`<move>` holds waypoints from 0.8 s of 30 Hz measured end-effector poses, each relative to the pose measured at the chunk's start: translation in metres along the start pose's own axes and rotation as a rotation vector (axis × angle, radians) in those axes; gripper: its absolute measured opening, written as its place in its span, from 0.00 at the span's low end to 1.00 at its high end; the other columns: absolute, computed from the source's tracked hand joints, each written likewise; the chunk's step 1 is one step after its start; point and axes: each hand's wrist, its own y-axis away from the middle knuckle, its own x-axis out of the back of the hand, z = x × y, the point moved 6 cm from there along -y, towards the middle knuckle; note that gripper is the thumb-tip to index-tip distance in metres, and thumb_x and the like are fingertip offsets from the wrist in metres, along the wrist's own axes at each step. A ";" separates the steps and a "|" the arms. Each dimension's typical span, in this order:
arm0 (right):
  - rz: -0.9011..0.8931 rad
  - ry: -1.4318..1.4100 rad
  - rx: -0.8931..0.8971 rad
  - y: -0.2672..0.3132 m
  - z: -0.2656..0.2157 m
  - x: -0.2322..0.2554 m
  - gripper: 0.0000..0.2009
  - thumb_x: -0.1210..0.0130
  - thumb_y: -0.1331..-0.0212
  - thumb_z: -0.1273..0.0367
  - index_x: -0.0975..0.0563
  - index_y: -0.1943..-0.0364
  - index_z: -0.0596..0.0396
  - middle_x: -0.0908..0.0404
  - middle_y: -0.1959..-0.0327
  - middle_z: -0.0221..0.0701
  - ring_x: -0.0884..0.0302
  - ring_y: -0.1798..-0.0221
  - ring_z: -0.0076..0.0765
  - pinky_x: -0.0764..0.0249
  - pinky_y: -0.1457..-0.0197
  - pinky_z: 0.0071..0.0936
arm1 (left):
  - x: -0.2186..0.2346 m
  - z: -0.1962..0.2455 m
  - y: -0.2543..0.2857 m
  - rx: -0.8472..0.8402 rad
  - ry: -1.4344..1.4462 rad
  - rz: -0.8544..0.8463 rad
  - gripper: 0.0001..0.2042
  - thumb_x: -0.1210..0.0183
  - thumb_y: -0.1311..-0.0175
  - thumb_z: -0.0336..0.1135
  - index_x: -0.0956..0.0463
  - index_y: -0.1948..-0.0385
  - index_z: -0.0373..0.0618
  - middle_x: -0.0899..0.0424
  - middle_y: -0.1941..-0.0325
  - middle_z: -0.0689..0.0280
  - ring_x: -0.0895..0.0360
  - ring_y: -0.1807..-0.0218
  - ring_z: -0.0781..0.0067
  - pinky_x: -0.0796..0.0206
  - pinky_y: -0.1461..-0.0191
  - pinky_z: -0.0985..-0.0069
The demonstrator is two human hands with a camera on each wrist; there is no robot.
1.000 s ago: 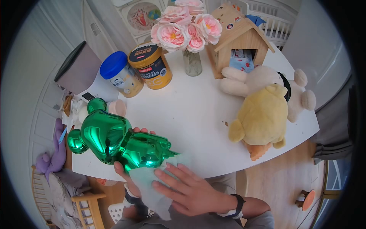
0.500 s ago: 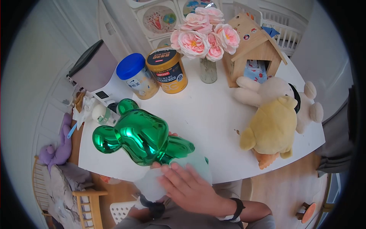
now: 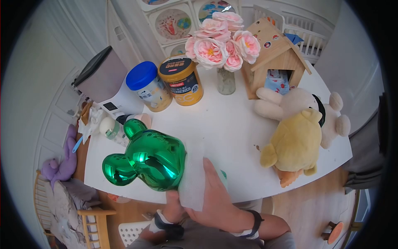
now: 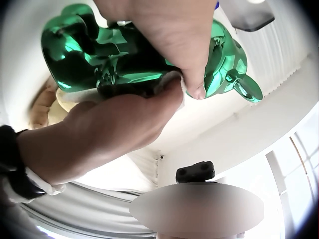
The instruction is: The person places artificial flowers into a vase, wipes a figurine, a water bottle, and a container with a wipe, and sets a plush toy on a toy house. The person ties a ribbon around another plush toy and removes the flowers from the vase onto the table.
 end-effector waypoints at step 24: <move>-0.153 -0.282 0.075 0.014 0.028 0.006 0.25 0.47 0.39 0.66 0.30 0.39 0.61 0.44 0.27 0.52 0.52 0.24 0.67 0.56 0.22 0.56 | 0.018 -0.015 0.003 0.089 0.308 0.121 0.52 0.31 0.55 0.69 0.39 0.33 0.39 0.28 0.37 0.59 0.30 0.34 0.57 0.36 0.31 0.58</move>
